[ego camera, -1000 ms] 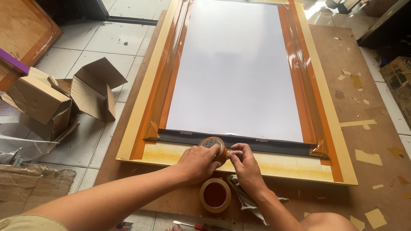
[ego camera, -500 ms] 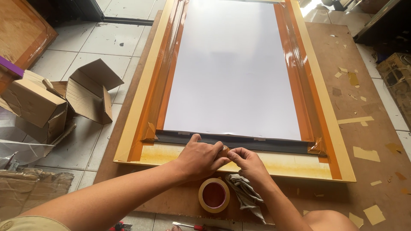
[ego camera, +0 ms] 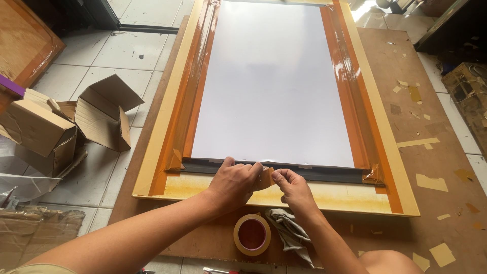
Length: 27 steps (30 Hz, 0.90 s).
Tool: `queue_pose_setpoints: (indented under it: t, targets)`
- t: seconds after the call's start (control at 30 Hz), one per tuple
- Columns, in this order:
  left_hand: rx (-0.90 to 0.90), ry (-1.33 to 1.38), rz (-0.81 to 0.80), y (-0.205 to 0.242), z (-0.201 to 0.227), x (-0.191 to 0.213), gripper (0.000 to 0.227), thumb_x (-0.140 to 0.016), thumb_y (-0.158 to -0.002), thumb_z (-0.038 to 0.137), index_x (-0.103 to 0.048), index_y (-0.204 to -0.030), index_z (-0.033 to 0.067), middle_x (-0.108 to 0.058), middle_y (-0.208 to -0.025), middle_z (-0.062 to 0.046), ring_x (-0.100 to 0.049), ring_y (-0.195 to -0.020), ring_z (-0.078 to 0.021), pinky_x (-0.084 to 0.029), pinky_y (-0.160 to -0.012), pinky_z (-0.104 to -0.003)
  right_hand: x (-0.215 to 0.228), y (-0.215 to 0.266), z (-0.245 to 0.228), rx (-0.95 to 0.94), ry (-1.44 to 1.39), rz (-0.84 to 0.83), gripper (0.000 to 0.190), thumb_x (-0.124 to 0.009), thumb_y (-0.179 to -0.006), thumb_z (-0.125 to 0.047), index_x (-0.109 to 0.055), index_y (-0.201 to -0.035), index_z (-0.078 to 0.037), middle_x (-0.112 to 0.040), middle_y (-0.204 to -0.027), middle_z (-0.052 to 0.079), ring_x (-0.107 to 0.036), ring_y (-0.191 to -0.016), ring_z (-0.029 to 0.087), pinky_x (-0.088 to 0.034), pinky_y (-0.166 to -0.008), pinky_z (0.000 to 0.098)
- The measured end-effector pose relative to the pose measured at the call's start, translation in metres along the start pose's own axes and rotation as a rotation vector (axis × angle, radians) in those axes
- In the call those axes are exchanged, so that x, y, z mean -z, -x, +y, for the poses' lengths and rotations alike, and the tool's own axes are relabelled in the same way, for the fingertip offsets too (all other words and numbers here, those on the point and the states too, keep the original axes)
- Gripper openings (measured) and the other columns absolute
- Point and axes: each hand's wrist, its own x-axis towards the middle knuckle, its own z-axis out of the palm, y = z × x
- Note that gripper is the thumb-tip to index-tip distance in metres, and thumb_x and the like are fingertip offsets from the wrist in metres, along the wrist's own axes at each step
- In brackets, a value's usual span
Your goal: Applying adhesive tape to the backboard of a picture frame to seal the edges.
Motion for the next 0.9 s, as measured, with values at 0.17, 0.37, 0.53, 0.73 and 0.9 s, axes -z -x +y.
queue_pose_setpoints:
  t: [0.17, 0.37, 0.53, 0.73, 0.9]
  targets:
    - [0.001, 0.02, 0.018, -0.008, 0.001, 0.012, 0.037, -0.082, -0.102, 0.023, -0.069, -0.133, 0.0094, -0.077, -0.093, -0.01, -0.078, -0.087, -0.025, -0.053, -0.096, -0.053, 0.0, 0.005, -0.013, 0.043, 0.001, 0.018, 0.028, -0.077, -0.11, -0.03, -0.077, -0.119, -0.003, -0.043, -0.081, -0.005, -0.04, -0.065, 0.004, -0.034, -0.051, 0.0195]
    - [-0.01, -0.023, 0.075, -0.019, 0.007, 0.021, 0.033, -0.082, -0.101, 0.022, -0.069, -0.128, 0.0114, -0.074, -0.09, -0.007, -0.077, -0.083, -0.0224, -0.054, -0.096, -0.051, 0.009, 0.003, -0.02, 0.078, -0.016, 0.031, 0.028, -0.076, -0.111, -0.031, -0.076, -0.122, -0.004, -0.046, -0.082, -0.003, -0.04, -0.067, 0.004, -0.037, -0.054, 0.0201]
    - [-0.009, -0.02, 0.071, -0.032, 0.007, 0.026, 0.042, -0.087, -0.098, 0.018, -0.069, -0.134, 0.0105, -0.076, -0.096, -0.01, -0.079, -0.088, -0.0234, -0.055, -0.098, -0.051, 0.021, 0.0, -0.033, 0.121, -0.015, 0.083, 0.029, -0.078, -0.11, -0.035, -0.076, -0.12, -0.008, -0.044, -0.08, -0.007, -0.04, -0.068, 0.003, -0.036, -0.056, 0.0179]
    - [0.032, -0.067, 0.041, -0.041, -0.014, 0.011, 0.056, -0.092, -0.089, 0.022, -0.064, -0.137, 0.0148, -0.075, -0.092, -0.001, -0.079, -0.086, -0.0202, -0.055, -0.095, -0.048, 0.077, -0.033, -0.014, 0.163, 0.0, 0.215, 0.027, -0.073, -0.114, -0.035, -0.072, -0.124, -0.01, -0.041, -0.078, -0.01, -0.041, -0.065, 0.003, -0.038, -0.056, 0.0171]
    - [0.046, -0.078, -0.009, -0.031, -0.046, 0.004, 0.056, -0.088, -0.093, 0.017, -0.062, -0.143, 0.015, -0.076, -0.093, -0.004, -0.08, -0.087, -0.0213, -0.057, -0.1, -0.048, 0.175, -0.061, 0.0, 0.233, 0.075, 0.372, 0.026, -0.073, -0.115, -0.033, -0.074, -0.126, -0.01, -0.048, -0.079, -0.01, -0.045, -0.065, 0.0, -0.036, -0.055, 0.0142]
